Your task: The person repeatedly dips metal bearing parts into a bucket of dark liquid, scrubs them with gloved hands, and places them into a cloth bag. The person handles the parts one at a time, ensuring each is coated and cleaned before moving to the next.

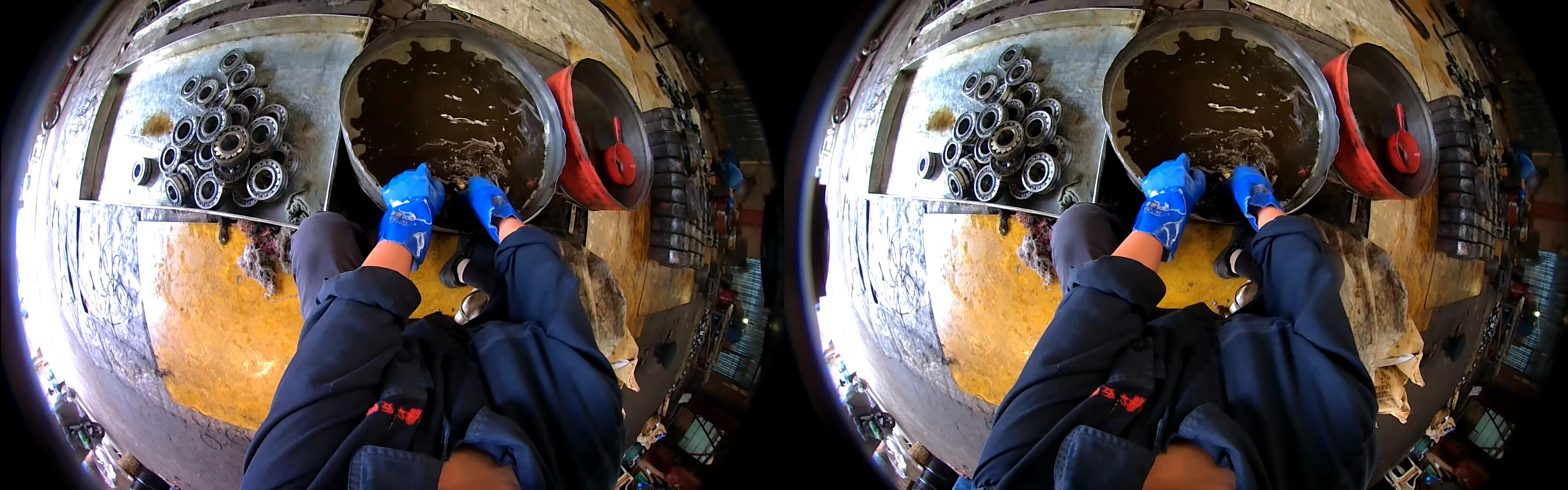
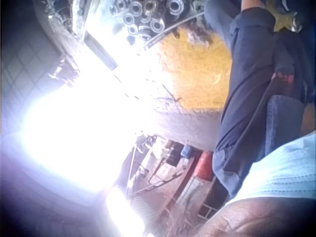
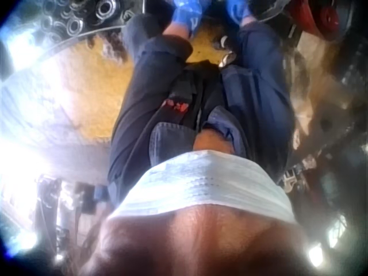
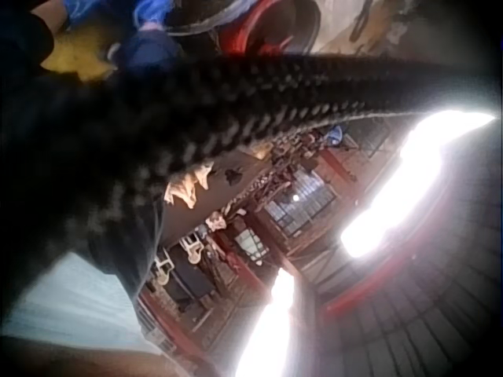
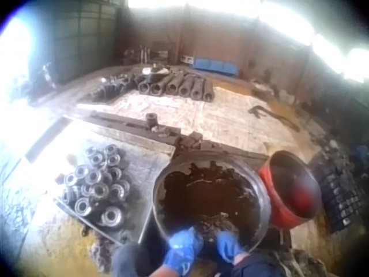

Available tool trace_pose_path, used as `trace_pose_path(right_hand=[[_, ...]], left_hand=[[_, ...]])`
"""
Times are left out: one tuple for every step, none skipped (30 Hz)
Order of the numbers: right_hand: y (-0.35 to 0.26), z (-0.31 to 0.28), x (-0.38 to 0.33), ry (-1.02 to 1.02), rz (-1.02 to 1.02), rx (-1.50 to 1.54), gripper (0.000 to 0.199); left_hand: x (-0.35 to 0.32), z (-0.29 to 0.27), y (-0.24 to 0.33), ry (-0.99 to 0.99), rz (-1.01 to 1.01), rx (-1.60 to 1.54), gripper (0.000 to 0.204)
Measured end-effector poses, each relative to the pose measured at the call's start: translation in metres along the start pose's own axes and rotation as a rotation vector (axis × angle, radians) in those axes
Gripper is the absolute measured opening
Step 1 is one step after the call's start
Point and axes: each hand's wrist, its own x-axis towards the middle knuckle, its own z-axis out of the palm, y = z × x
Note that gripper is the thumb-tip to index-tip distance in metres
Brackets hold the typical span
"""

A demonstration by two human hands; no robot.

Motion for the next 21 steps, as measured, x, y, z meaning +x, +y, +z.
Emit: trace_pose_path(right_hand=[[0.020, 0.012, -0.008, 0.043, 0.070, 0.136, 0.030], [-0.004, -0.005, -0.027, 0.079, 0.161, 0.455, 0.030], [0.009, -0.001, -0.019, 0.054, 0.112, 0.341, 0.030], [0.026, 0.012, 0.001, 0.021, 0.054, 0.230, 0.030], [0.035, 0.020, 0.012, -0.018, -0.007, 0.117, 0.031], [-0.036, -0.028, -0.003, -0.165, 0.082, -0.300, 0.026], [-0.049, -0.018, 0.011, -0.154, -0.087, -0.390, 0.025], [-0.032, -0.006, 0.021, -0.146, -0.176, -0.481, 0.024], [-0.015, 0.005, 0.029, -0.140, -0.266, -0.571, 0.023], [0.005, 0.014, 0.034, -0.156, -0.243, -0.568, 0.022], [-0.021, 0.008, 0.035, -0.050, -0.261, -0.371, 0.023], [-0.011, 0.008, 0.016, 0.022, -0.181, -0.182, 0.024], [-0.006, -0.001, 0.002, 0.110, -0.122, 0.007, 0.025], [0.042, 0.022, 0.013, 0.058, -0.028, 0.073, 0.034], [0.020, 0.018, 0.012, 0.044, 0.012, 0.197, 0.035], [-0.001, 0.015, 0.006, 0.025, 0.052, 0.320, 0.036], [0.000, 0.010, -0.007, 0.021, 0.157, 0.434, 0.036], [0.010, 0.015, -0.001, 0.027, 0.016, 0.061, 0.034], [0.001, 0.009, 0.005, -0.015, -0.054, -0.118, 0.030], [-0.014, 0.001, 0.011, -0.057, -0.129, -0.298, 0.027], [-0.021, -0.003, 0.015, -0.098, -0.195, -0.482, 0.023]], left_hand=[[0.004, 0.006, 0.009, -0.017, 0.031, -0.007, 0.043], [0.002, 0.005, 0.002, -0.014, 0.014, -0.004, 0.042], [0.003, 0.005, 0.011, -0.020, 0.039, -0.008, 0.042], [0.004, 0.006, 0.015, -0.014, 0.049, -0.003, 0.042], [0.004, 0.007, 0.017, -0.010, 0.053, -0.003, 0.041], [0.002, 0.004, 0.003, 0.013, 0.008, 0.006, 0.041], [-0.002, -0.001, -0.010, 0.034, -0.034, 0.012, 0.040], [0.000, 0.004, 0.000, 0.023, -0.001, 0.006, 0.040], [0.002, 0.008, 0.009, 0.013, 0.030, 0.000, 0.039], [0.003, 0.011, 0.019, 0.005, 0.063, -0.006, 0.039], [-0.002, -0.001, 0.001, 0.043, -0.001, 0.015, 0.039], [0.003, 0.008, 0.002, 0.027, 0.013, 0.009, 0.039], [0.002, 0.005, 0.002, 0.023, 0.011, 0.007, 0.039], [0.002, 0.005, 0.019, 0.006, 0.057, -0.007, 0.039], [0.000, 0.000, 0.008, 0.018, 0.022, -0.004, 0.039], [-0.004, -0.005, -0.003, 0.029, -0.014, 0.008, 0.039], [-0.001, 0.000, 0.002, 0.013, 0.009, 0.007, 0.039], [0.001, 0.004, 0.008, -0.003, 0.031, 0.007, 0.040], [0.001, 0.004, 0.009, 0.001, 0.027, 0.014, 0.040], [0.000, 0.004, 0.008, 0.007, 0.018, 0.021, 0.041], [0.001, 0.004, 0.010, 0.011, 0.018, 0.023, 0.041]])
